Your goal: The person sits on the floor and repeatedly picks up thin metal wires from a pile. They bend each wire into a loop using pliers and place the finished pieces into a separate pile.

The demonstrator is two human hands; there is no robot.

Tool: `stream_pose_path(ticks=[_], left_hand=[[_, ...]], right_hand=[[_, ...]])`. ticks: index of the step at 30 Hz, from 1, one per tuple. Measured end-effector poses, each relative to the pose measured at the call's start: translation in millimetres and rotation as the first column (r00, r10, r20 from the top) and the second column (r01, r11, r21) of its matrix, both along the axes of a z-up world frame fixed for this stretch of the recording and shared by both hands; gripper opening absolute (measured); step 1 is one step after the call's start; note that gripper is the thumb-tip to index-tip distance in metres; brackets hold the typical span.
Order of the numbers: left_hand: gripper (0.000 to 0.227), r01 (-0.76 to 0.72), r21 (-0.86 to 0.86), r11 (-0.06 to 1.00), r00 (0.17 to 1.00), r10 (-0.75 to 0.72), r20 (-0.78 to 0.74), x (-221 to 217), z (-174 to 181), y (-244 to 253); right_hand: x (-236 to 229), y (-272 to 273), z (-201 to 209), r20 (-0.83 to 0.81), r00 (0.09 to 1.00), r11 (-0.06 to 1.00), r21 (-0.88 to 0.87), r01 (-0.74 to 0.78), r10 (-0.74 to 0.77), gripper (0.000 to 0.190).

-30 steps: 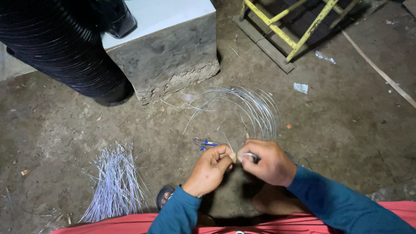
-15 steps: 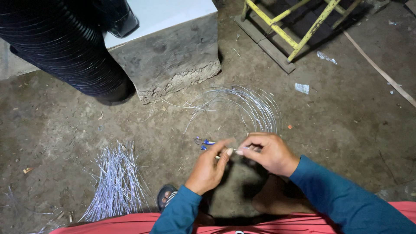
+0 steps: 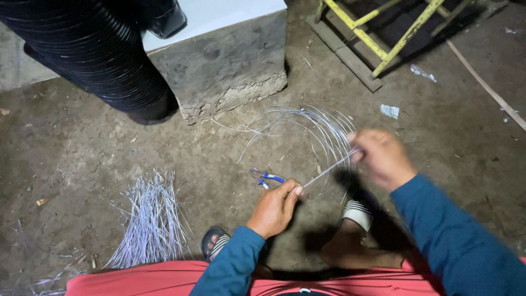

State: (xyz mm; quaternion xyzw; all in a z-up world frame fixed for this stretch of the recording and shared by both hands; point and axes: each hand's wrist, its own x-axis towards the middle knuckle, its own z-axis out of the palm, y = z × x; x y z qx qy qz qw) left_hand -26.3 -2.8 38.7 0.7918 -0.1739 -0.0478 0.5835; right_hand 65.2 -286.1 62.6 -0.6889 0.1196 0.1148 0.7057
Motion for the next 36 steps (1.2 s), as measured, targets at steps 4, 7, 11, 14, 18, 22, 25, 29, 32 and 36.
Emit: stream_pose_path(ticks=[4,7,11,14,18,22,25,29,32,36], left_hand=[[0.012,0.100,0.243,0.965,0.994,-0.108,0.020,-8.6,-18.2,-2.6],[0.013,0.188,0.349,0.918,0.969,-0.232,0.088,-18.5,-33.9,-14.2],[0.019,0.069,0.527,0.847,0.985,-0.142,0.099,-13.8,-52.8,-4.3],[0.026,-0.068,0.745,0.663,0.988,-0.059,0.143,7.9,-59.0,24.6],[0.052,-0.425,0.663,0.616,0.878,0.103,0.467,12.4,-54.6,41.9],[0.048,-0.252,0.514,0.820,0.967,0.230,0.108,12.2,-63.5,36.5],[0.029,-0.275,0.301,0.913,0.954,0.298,-0.031,14.6,-81.3,40.9],[0.024,-0.476,0.358,0.804,0.866,0.499,0.029,21.0,-98.9,66.5],[0.022,-0.570,0.517,0.638,0.765,0.642,0.051,22.1,-99.9,91.8],[0.022,-0.711,0.578,0.400,0.559,0.821,0.120,17.9,-90.5,124.2]], right_hand=[[33.9,-51.3,5.8,0.022,0.955,0.953,0.066,0.295,-0.297,0.011],[40.7,-68.6,-8.6,0.018,0.958,0.952,0.117,0.284,-0.288,0.013],[54.2,-66.7,-42.8,-0.008,0.981,0.972,0.131,0.195,-0.195,0.011],[57.1,-56.2,-69.5,-0.060,0.998,0.987,0.151,0.045,-0.036,0.012],[53.5,-10.1,-99.6,-0.086,0.990,0.980,0.173,-0.096,0.112,0.012],[49.7,42.7,-117.1,-0.081,0.960,0.940,0.242,-0.242,0.268,0.014],[55.5,60.5,-124.6,-0.071,0.951,0.902,0.344,-0.259,0.300,0.014],[67.5,52.3,-154.7,-0.118,0.968,0.929,0.328,-0.171,0.220,0.015],[65.4,32.7,-200.4,-0.179,0.980,0.994,-0.051,-0.101,0.090,0.021],[45.6,-6.2,-257.8,0.000,0.878,0.439,-0.866,-0.239,0.479,0.030]])
